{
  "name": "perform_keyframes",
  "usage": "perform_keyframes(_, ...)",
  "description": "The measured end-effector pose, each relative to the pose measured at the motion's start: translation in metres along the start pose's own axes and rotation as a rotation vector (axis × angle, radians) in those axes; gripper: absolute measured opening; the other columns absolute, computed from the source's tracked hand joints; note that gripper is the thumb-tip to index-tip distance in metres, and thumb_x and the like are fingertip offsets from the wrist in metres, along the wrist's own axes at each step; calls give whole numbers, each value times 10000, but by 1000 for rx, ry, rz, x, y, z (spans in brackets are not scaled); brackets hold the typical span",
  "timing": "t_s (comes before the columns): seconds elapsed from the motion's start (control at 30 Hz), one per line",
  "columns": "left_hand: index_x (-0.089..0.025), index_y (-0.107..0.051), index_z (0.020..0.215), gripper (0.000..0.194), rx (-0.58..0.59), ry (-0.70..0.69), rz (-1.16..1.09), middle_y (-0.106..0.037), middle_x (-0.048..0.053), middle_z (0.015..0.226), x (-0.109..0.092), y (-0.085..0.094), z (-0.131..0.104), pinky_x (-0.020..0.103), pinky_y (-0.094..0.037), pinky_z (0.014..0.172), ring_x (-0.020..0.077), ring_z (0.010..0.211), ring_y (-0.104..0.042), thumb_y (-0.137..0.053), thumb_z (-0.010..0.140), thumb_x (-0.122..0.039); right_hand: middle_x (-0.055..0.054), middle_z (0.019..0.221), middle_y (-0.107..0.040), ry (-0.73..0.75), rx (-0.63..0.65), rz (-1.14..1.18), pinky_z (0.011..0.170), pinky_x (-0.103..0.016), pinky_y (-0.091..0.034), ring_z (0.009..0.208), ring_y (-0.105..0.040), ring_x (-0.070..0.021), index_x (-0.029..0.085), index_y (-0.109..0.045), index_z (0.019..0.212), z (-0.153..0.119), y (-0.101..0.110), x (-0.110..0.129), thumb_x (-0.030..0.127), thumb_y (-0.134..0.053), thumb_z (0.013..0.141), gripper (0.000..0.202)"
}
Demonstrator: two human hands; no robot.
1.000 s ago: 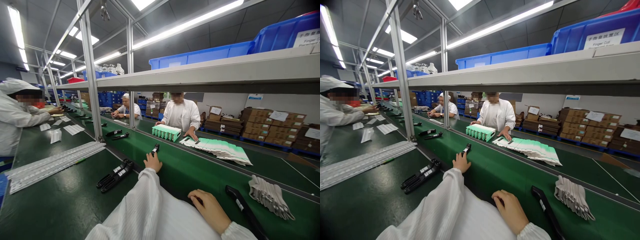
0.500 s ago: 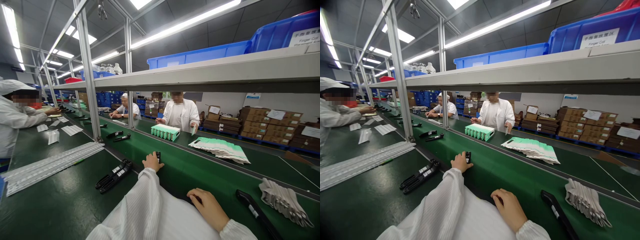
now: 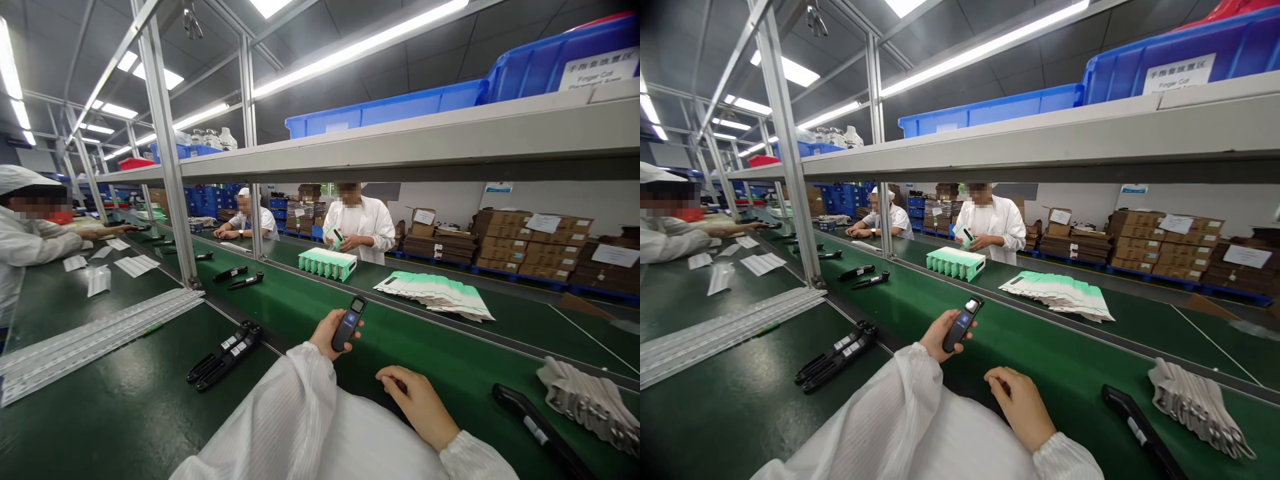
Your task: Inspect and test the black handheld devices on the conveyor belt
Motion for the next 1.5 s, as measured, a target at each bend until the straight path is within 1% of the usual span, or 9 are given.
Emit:
perform_keyframes(0.2,-115,-572,1000,462,138,81,-118,-587,54,762,18,-38,-8,156,-220,329,85,499,-493,-394,812,-498,-16,649,-608,-91,-173,228,589,-275,-433,608,-551,-166,228,-670,815,5,6,-6,520,-482,746,355)
perform_keyframes(0.33,-112,-571,971,450,148,62,-79,-561,51,708,28,-57,-13,168,-221,352,99,524,-483,-378,799,-480,-3,625,-567,-167,-284,495,527,-270,-404,549,-499,-144,208,-671,806,8,13,-10,566,-571,657,400)
perform_keyframes(0.47,-152,-525,963,294,-52,-227,282,-537,16,721,34,-67,-17,179,-278,424,91,559,-454,-478,748,-348,-4,720,-572,-257,-387,734,527,-247,-406,600,-496,-129,225,-671,870,6,23,-8,542,-611,649,392)
perform_keyframes(0.6,-194,-472,1061,377,-174,-600,742,-564,12,842,35,-77,-26,232,-395,671,122,730,-513,-559,694,-183,-25,831,-611,-267,-399,913,570,-249,-441,680,-538,-145,237,-670,947,4,25,0,531,-600,679,404)
perform_keyframes(0.77,-222,-412,1157,460,-117,-654,877,-570,39,952,40,-88,-36,280,-404,770,171,856,-541,-554,721,-190,-69,968,-653,-241,-384,978,683,-295,-473,847,-584,-214,200,-669,953,4,24,13,546,-570,703,438)
perform_keyframes(0.93,-220,-399,1194,484,-70,-636,864,-561,42,926,46,-92,-39,285,-404,762,169,818,-535,-559,737,-230,-62,982,-666,-230,-367,1039,768,-317,-462,937,-580,-237,200,-662,953,4,24,15,503,-628,679,409)
perform_keyframes(1.07,-206,-439,1166,430,-32,-570,708,-550,35,877,48,-85,-31,261,-405,728,148,778,-522,-526,781,-377,-51,940,-665,-232,-407,1006,661,-287,-464,877,-583,-223,206,-663,902,4,24,5,509,-642,658,389)
perform_keyframes(1.27,-165,-546,988,431,-194,-273,359,-489,1,733,47,-62,-12,191,-320,466,88,576,-458,-398,793,-520,-36,864,-655,-240,-379,968,611,-256,-433,787,-562,-182,205,-655,864,4,22,-3,513,-612,688,357)
perform_keyframes(1.5,-148,-571,907,459,-287,-123,181,-502,-11,681,43,-39,-2,188,-308,468,64,510,-442,-414,766,-556,-35,843,-659,-269,-365,936,620,-269,-440,768,-578,-188,205,-644,856,5,22,-8,533,-610,680,374)
Point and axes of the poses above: each hand's wrist, its own z-axis towards the middle knuckle, its own y-axis out of the back of the hand, x = y × z, the point moved 2 cm from there along z, towards the middle knuckle
